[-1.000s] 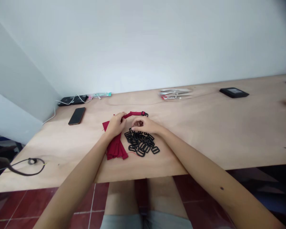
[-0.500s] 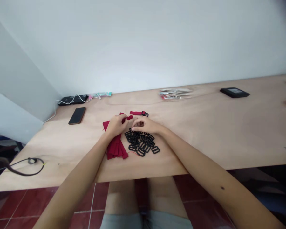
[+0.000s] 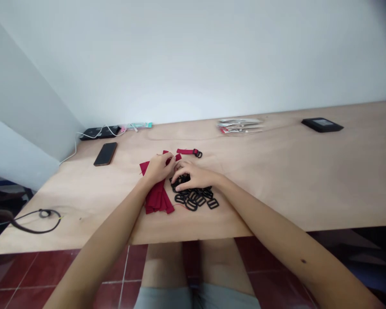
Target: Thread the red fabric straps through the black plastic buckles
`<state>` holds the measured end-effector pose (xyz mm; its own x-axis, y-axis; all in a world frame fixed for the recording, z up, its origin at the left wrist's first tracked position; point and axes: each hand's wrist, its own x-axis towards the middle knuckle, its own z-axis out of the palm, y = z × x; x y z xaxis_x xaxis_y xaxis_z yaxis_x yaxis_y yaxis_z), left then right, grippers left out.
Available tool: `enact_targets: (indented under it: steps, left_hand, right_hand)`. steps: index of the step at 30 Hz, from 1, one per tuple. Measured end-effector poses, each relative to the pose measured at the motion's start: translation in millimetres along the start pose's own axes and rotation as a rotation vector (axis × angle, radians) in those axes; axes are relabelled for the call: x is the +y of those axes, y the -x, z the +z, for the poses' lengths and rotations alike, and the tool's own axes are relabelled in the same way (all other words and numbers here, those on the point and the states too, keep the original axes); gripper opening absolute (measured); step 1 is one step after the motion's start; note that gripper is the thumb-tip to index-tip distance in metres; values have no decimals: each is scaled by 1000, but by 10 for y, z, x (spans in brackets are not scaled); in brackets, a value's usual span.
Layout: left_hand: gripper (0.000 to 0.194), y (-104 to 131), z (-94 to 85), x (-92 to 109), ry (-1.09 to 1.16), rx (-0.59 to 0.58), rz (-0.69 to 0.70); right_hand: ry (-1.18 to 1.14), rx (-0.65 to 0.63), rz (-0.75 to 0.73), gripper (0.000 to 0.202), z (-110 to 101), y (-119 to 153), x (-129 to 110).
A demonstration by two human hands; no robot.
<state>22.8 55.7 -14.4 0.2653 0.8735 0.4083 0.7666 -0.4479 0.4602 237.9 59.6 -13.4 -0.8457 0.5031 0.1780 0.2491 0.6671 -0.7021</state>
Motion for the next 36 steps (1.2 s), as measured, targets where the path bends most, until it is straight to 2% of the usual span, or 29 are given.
enact_targets:
  steps: [19,27,29,36]
  left_hand:
    - [32,19,-55,61,-7,-44,-19]
    - [32,21,-44,45,16,-27,-1]
    - [32,22,-47,48,13,-27,-1]
    - [29,21,-45,39,-12,-35,-13]
  right_hand:
    - [-76,29,21,12,-29,-7,-50]
    - [-103,24,-35,22,-45,-26,-6]
    - [-102,22,-41,20,-53,-27,-9]
    - [-159,29,27,16,-59,-4,-29]
